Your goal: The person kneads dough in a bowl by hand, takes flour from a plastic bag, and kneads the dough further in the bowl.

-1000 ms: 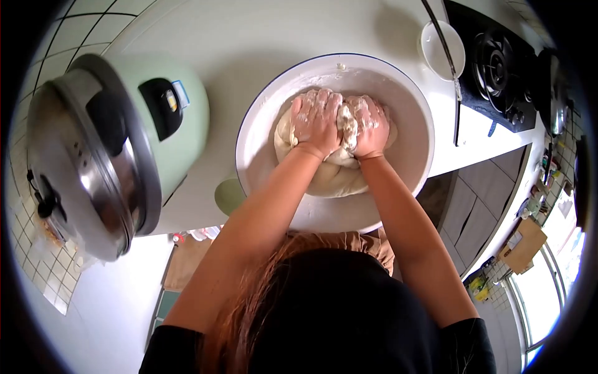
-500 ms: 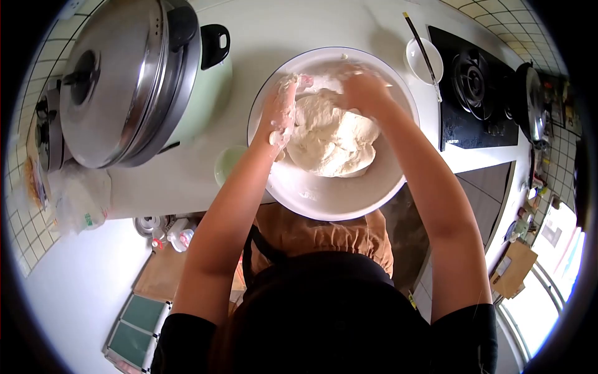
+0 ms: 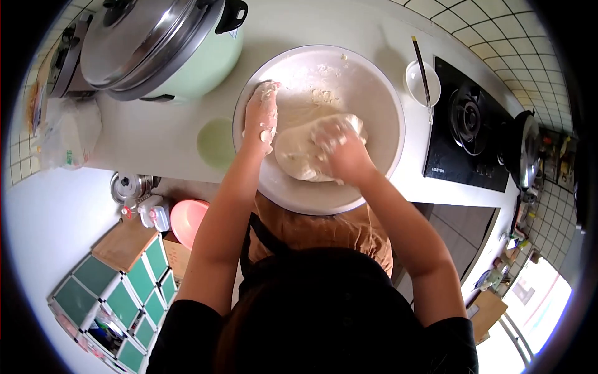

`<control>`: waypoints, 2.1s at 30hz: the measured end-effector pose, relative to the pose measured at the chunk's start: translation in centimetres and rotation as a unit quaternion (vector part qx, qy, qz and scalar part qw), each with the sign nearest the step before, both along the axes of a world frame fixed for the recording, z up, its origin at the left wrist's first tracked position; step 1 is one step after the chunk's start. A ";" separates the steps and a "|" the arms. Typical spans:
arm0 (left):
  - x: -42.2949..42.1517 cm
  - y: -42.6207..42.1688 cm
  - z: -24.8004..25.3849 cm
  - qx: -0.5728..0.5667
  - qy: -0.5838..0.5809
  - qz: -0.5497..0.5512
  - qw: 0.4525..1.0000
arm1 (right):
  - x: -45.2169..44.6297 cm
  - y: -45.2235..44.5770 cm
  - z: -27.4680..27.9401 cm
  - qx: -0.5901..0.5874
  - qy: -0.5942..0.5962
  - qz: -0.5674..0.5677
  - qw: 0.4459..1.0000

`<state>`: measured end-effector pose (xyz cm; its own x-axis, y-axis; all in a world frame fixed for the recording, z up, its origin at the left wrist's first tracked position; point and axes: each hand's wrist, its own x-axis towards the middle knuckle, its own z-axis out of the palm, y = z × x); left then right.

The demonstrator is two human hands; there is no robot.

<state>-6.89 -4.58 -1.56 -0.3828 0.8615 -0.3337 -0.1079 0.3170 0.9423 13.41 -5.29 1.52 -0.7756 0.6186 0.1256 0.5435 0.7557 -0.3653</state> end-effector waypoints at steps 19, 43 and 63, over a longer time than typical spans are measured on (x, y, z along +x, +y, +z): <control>7.6 -6.5 3.7 -0.028 0.306 -0.443 0.842 | 1.2 11.4 -5.8 -0.037 -0.255 0.007 0.966; 6.6 -7.0 1.7 -0.105 0.177 -0.289 0.935 | -0.8 5.4 -4.6 -0.026 -0.203 -0.055 0.977; 6.1 -1.1 -3.8 0.090 0.470 -0.363 0.800 | 2.0 3.3 -3.1 -0.423 0.120 -0.283 0.853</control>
<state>-0.82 -5.71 -5.36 0.2306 0.9723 -0.0387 0.8254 -0.1745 0.5369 15.41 -2.00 -1.62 -0.3385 0.8332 -0.4373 0.5659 -0.1911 -0.8020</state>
